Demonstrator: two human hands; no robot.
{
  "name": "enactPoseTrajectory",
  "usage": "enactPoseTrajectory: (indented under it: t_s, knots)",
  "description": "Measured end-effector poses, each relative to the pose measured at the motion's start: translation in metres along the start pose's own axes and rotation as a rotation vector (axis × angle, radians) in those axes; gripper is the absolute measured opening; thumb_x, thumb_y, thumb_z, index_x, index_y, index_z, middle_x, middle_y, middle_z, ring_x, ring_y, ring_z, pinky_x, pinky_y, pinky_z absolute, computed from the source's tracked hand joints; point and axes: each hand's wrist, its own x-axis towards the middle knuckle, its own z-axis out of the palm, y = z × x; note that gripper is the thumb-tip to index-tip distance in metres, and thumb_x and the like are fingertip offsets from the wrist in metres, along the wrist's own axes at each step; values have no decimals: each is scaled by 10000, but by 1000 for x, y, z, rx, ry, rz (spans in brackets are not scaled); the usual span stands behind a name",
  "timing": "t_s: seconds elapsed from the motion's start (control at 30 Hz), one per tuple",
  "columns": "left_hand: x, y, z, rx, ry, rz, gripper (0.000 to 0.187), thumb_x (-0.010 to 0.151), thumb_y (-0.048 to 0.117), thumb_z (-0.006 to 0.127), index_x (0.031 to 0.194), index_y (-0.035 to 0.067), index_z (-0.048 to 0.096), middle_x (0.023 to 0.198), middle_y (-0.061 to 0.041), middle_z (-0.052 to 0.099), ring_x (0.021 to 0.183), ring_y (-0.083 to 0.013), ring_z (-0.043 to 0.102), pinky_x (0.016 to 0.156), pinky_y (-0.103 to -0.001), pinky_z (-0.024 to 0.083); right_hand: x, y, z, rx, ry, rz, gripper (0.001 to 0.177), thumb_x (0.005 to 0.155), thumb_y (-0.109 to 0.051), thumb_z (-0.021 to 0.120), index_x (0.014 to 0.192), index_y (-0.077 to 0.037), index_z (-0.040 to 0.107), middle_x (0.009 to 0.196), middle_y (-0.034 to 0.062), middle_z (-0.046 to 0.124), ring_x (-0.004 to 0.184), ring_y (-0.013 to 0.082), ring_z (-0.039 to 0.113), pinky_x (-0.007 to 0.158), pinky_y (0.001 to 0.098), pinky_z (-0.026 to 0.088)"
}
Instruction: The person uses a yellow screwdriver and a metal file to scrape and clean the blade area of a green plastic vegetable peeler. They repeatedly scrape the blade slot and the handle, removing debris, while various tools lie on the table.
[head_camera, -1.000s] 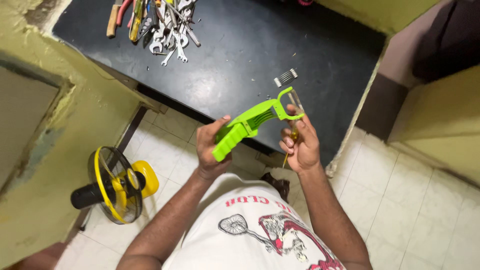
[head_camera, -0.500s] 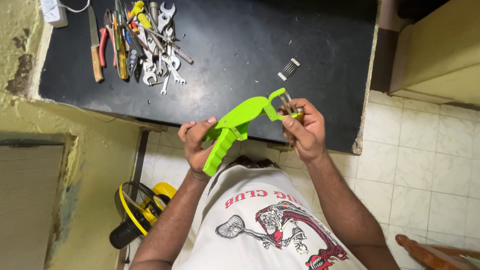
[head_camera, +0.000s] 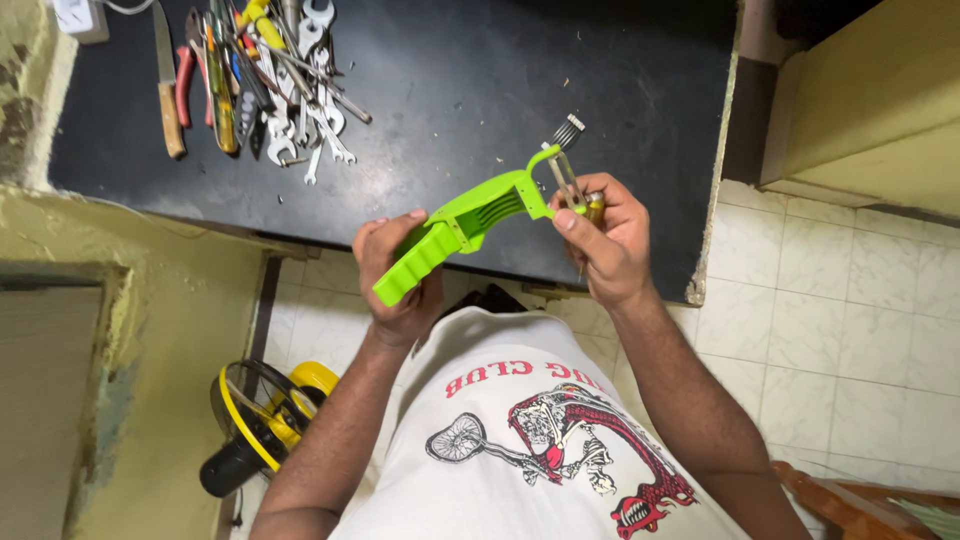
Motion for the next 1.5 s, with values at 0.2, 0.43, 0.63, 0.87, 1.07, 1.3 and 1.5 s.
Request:
enactPoseTrajectory:
  t_s: [0.2,0.43,0.63,0.87,1.07,1.3,1.5]
  knots:
    - [-10,-8,20,100,-40,-98,328,834,-27,793,1140,10,681,1156,-157,680,1017,-331,645,905,-437,498,22,-8,-1,117,-41,140,260,981,-134,678,1196,-10,597,982,92,714,533,13,448,462,178,364]
    - [24,-119,33,-812,-419,-1281,248,950,98,725,1163,-4,651,954,-125,729,649,-156,590,571,-315,471,51,9,-6,254,84,170,339,1020,-105,642,1336,-3,573,1036,101,694,605,39,492,498,186,384]
    - [41,-206,51,-1289,-483,-1672,281,993,138,626,1239,2,617,957,-136,737,679,-151,691,601,-253,601,83,57,0,353,331,182,320,1017,-85,617,1329,-30,575,964,96,680,588,58,515,492,200,397]
    - [51,-284,100,-1469,-383,-1748,295,1011,87,551,1234,-106,549,903,-212,722,662,-213,715,616,-261,614,82,95,5,378,483,209,319,1021,-85,605,1335,-34,579,956,103,689,599,64,530,509,210,411]
    - [56,-302,104,-1018,-665,-1638,244,946,179,606,1125,14,632,797,-117,733,545,-156,679,474,-252,562,63,110,-10,359,607,210,301,1034,-93,592,1330,-39,574,954,106,687,584,72,537,498,214,412]
    - [72,-311,113,-591,-787,-1244,257,885,215,812,854,-16,705,703,-78,679,529,-101,610,455,-253,472,52,126,-18,320,700,263,289,1034,-110,572,1312,-33,587,946,105,687,565,66,525,482,210,406]
    - [87,-304,134,-590,-751,-1148,228,877,134,797,772,-39,690,651,-88,652,493,-111,531,462,-277,410,65,128,-11,264,644,268,270,1041,-106,567,1297,-23,588,937,107,683,564,58,519,482,204,403]
